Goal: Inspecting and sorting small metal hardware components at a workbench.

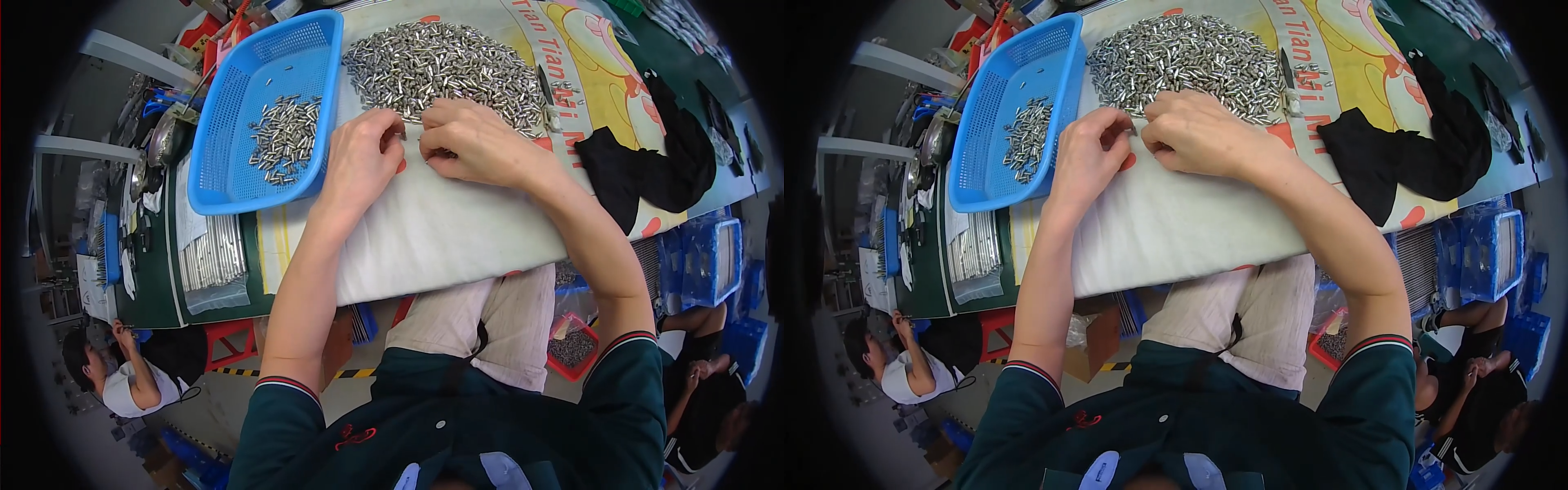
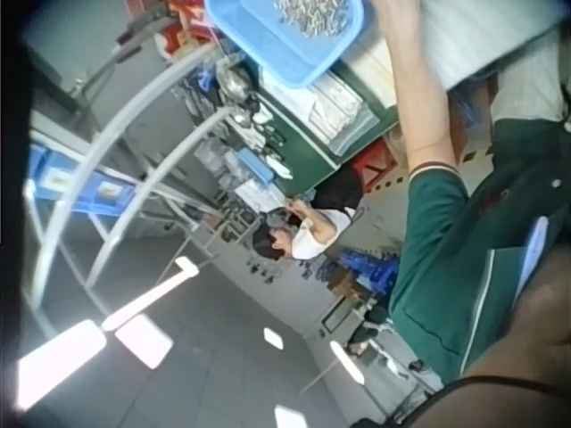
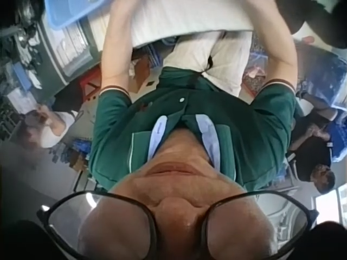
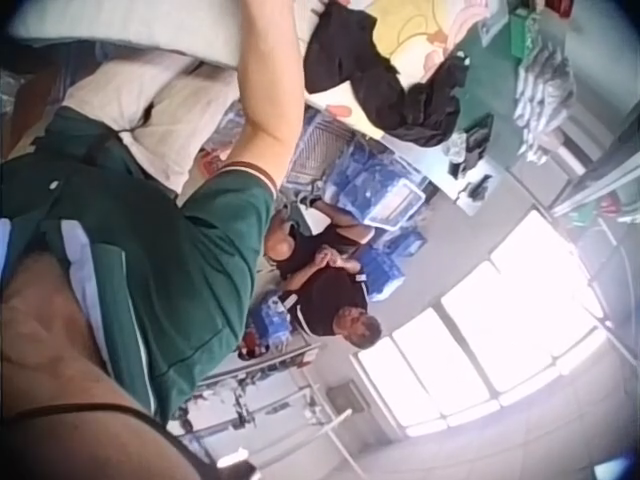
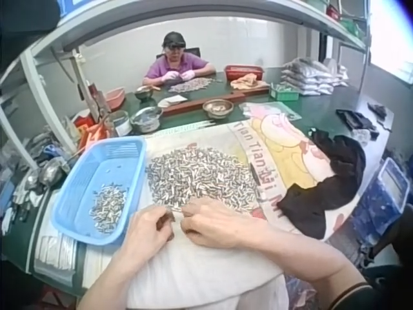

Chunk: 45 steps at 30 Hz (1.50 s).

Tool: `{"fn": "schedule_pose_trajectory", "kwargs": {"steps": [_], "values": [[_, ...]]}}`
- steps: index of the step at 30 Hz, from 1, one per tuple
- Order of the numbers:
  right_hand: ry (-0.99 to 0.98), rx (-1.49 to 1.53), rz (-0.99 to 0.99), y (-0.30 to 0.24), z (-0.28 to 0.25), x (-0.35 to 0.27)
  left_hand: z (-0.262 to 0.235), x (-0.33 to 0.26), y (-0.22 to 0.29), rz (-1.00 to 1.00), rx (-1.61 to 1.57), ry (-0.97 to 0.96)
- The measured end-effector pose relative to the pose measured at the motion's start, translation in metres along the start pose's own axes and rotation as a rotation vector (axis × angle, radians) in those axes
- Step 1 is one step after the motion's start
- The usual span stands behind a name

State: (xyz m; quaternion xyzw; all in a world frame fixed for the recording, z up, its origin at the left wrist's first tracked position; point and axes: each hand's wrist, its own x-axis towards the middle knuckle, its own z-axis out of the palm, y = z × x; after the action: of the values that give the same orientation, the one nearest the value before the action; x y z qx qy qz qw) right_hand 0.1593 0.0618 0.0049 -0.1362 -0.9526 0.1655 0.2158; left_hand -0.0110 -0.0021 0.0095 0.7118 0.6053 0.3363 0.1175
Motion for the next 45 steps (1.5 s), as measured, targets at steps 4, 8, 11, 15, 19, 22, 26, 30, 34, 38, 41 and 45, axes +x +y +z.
{"fn": "schedule_pose_trajectory", "kwargs": {"steps": [4, 8, 11, 15, 19, 22, 26, 30, 34, 38, 41, 45], "values": [[0.062, -0.016, 0.035, -0.008, 0.003, 0.003, 0.0, -0.001, -0.005, -0.013, 0.032, -0.006], [0.184, -0.1, 0.124, -0.001, 0.008, 0.003, 0.006, 0.001, -0.008, 0.074, 0.028, 0.036], [0.228, -0.145, 0.139, 0.003, 0.016, 0.004, 0.007, 0.001, -0.01, 0.084, 0.087, -0.048], [0.276, -0.132, 0.106, 0.004, 0.021, 0.007, 0.007, 0.001, -0.01, 0.104, 0.159, -0.03], [0.229, -0.131, 0.069, 0.006, 0.013, 0.007, 0.008, 0.001, -0.007, 0.053, 0.143, 0.028], [0.196, -0.102, 0.058, 0.002, 0.002, 0.003, 0.007, 0.003, -0.006, -0.034, 0.112, 0.061], [0.11, -0.106, 0.04, -0.009, 0.001, 0.003, 0.013, 0.006, -0.011, 0.065, 0.037, 0.176], [0.097, -0.132, 0.044, -0.008, 0.006, 0.003, 0.019, 0.01, -0.019, 0.171, 0.054, 0.174], [0.076, -0.115, 0.047, -0.005, 0.004, 0.001, 0.022, 0.011, -0.019, 0.156, 0.07, 0.163], [0.1, -0.121, 0.033, -0.006, 0.008, 0.002, 0.025, 0.014, -0.017, 0.151, 0.079, 0.16], [0.079, -0.122, 0.059, -0.006, 0.006, 0.002, 0.025, 0.013, -0.015, 0.147, 0.062, 0.16], [0.075, -0.166, 0.049, -0.009, 0.003, 0.001, 0.024, 0.009, -0.015, 0.098, 0.046, 0.114]]}}
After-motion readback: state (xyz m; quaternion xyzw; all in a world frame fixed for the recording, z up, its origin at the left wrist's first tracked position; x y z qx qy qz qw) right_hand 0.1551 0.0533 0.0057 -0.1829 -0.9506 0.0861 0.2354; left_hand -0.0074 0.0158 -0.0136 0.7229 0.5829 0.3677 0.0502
